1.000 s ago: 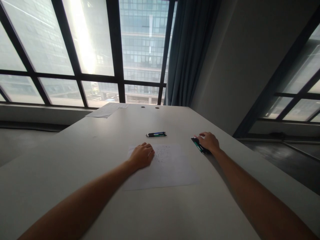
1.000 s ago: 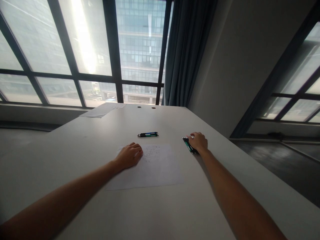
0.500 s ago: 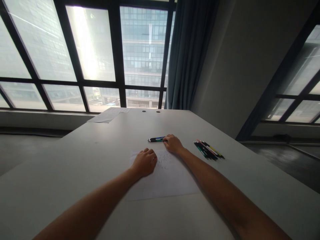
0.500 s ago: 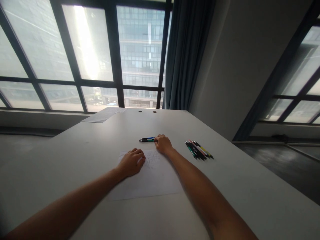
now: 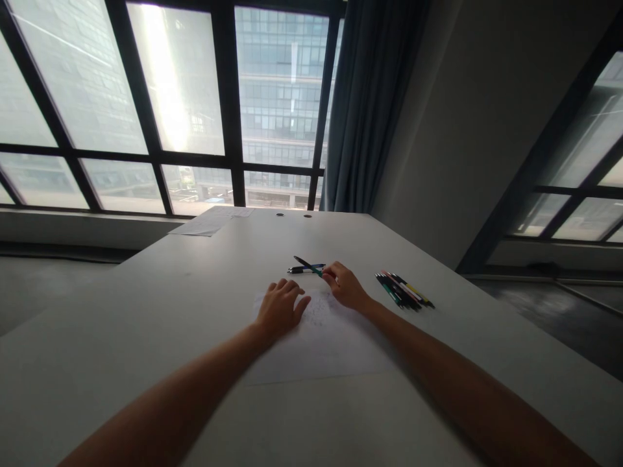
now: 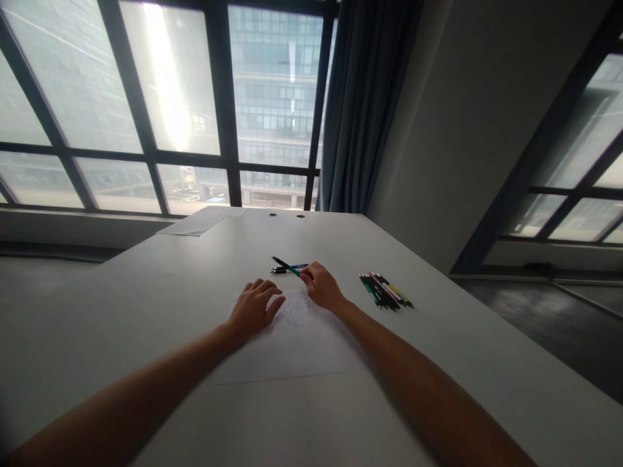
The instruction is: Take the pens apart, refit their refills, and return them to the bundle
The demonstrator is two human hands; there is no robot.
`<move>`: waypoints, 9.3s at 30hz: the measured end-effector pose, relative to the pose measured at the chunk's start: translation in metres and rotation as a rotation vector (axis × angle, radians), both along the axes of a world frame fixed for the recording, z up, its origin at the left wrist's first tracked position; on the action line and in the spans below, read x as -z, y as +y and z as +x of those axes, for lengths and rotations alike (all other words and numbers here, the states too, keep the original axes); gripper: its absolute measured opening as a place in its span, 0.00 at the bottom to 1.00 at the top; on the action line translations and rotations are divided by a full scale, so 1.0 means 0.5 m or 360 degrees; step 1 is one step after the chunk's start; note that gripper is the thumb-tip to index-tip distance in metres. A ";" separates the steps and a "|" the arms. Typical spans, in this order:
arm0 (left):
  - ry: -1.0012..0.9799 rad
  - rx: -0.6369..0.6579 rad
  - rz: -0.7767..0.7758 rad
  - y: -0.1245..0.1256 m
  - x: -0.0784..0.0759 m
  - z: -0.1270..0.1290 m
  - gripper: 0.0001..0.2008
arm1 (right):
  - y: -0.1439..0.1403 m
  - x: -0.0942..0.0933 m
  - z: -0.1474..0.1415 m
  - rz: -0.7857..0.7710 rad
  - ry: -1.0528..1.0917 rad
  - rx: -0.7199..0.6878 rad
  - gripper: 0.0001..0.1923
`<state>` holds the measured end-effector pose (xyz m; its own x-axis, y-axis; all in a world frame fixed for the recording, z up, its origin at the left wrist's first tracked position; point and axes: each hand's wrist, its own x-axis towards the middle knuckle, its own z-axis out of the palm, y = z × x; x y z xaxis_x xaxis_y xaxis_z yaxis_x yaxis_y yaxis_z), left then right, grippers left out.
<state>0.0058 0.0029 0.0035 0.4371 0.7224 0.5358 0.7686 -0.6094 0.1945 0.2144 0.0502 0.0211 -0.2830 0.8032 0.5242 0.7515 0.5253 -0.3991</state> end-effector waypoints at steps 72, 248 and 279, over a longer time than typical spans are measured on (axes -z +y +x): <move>0.0239 0.0892 0.0120 -0.021 -0.008 -0.008 0.22 | -0.099 0.056 -0.014 0.0107 0.0015 -0.0463 0.29; 0.0330 -0.0212 -0.0290 -0.023 -0.012 0.005 0.12 | -0.059 0.061 0.032 0.0197 0.0543 0.0146 0.04; 0.0425 -0.0098 -0.0288 -0.032 -0.011 0.010 0.12 | -0.049 0.063 0.029 0.0191 -0.0150 0.0364 0.05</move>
<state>0.0109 -0.0131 0.0093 0.4975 0.8248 0.2687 0.8413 -0.5343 0.0823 0.2292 0.0257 -0.0104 -0.1537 0.7855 0.5995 0.8870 0.3771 -0.2667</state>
